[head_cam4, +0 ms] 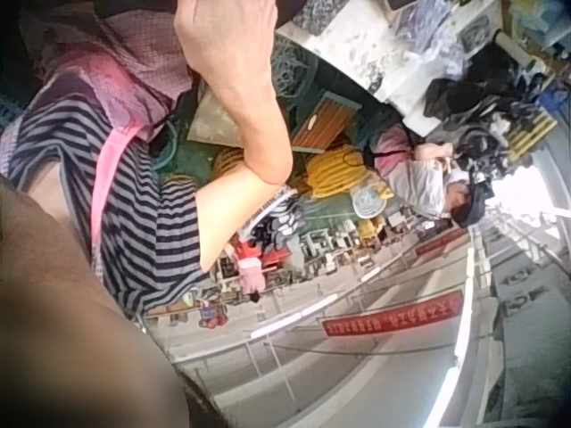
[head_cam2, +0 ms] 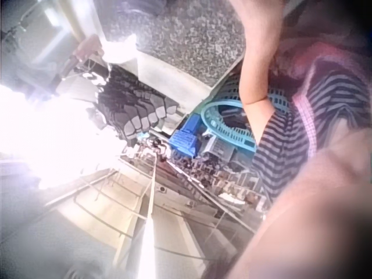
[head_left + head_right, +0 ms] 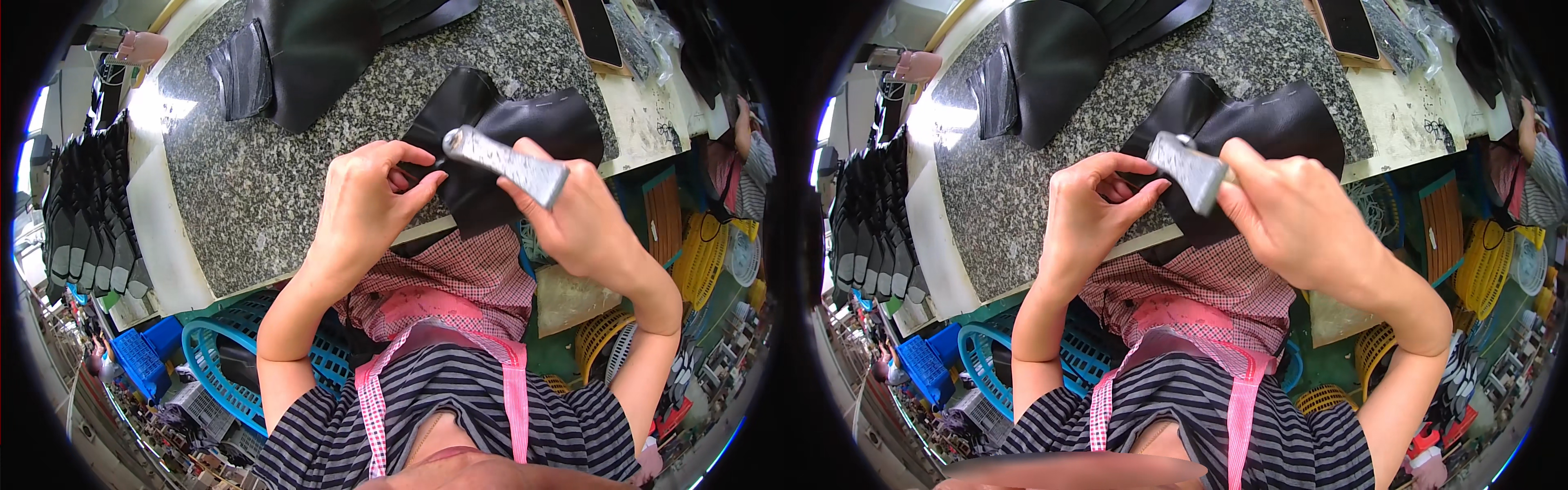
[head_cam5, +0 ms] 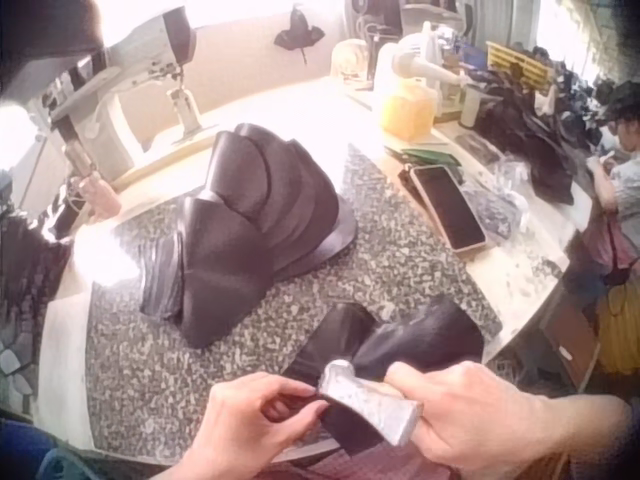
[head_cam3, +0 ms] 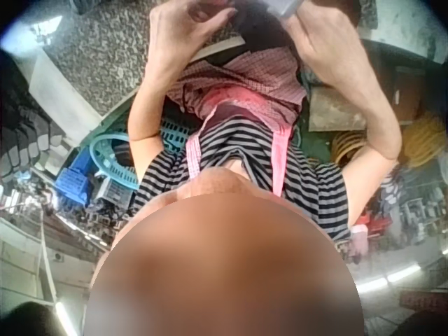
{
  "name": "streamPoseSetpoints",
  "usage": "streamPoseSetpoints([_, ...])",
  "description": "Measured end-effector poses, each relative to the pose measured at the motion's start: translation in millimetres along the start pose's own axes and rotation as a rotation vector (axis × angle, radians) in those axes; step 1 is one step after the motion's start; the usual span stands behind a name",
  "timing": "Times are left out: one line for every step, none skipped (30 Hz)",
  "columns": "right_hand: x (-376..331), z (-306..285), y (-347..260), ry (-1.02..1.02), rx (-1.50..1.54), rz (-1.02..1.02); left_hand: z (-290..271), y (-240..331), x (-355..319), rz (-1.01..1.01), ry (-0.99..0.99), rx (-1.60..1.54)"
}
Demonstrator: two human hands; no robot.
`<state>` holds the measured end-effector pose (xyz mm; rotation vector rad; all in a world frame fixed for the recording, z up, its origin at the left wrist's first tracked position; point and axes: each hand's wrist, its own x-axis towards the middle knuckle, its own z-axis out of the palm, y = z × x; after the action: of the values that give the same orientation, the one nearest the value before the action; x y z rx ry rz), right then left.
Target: Hammering leather shoe components on a workbench to bond and flatten them during the manufacturing process.
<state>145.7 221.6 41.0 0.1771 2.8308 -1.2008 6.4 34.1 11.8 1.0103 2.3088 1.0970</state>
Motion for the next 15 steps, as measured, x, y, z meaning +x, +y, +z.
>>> streamPoseSetpoints([2,-4,-3,0.068,0.003,-0.004,-1,0,-1,0.011,0.007,-0.001])
streamPoseSetpoints([3,-6,-5,0.136,0.007,-0.009,-2,0,-2,0.006,0.009,0.000])
streamPoseSetpoints([6,-4,-1,0.251,0.002,-0.265,-1,0,-2,0.011,0.016,0.000])
streamPoseSetpoints([3,0,-1,0.247,0.000,-0.264,-1,0,-2,0.016,0.023,0.002])
streamPoseSetpoints([-1,5,-3,0.112,0.033,-0.063,-1,-1,-2,0.013,0.025,-0.002])
streamPoseSetpoints([-4,10,-3,-0.019,0.067,0.140,-2,-2,-1,0.039,0.020,-0.013])
streamPoseSetpoints([-5,15,-2,0.027,0.102,0.128,-3,-3,0,0.065,0.015,-0.023])
streamPoseSetpoints([-4,17,0,0.028,0.102,0.129,-5,-4,0,0.066,0.013,-0.023])
streamPoseSetpoints([-2,18,3,0.090,0.104,0.031,-7,-6,-1,0.061,0.005,-0.036])
streamPoseSetpoints([-1,20,6,0.154,0.105,-0.066,-8,-8,-1,0.057,-0.004,-0.049])
streamPoseSetpoints([-1,25,11,0.209,0.149,-0.101,-9,-9,0,0.058,-0.005,-0.048])
streamPoseSetpoints([-1,25,11,0.210,0.151,-0.103,-10,-9,1,0.022,-0.022,-0.072])
streamPoseSetpoints([-1,26,10,0.199,0.171,-0.091,-12,-9,2,-0.014,-0.039,-0.096])
streamPoseSetpoints([-2,26,10,0.188,0.192,-0.079,-13,-10,3,-0.048,-0.056,-0.120])
streamPoseSetpoints([-2,26,10,0.191,0.192,-0.082,-15,-11,4,-0.046,-0.055,-0.118])
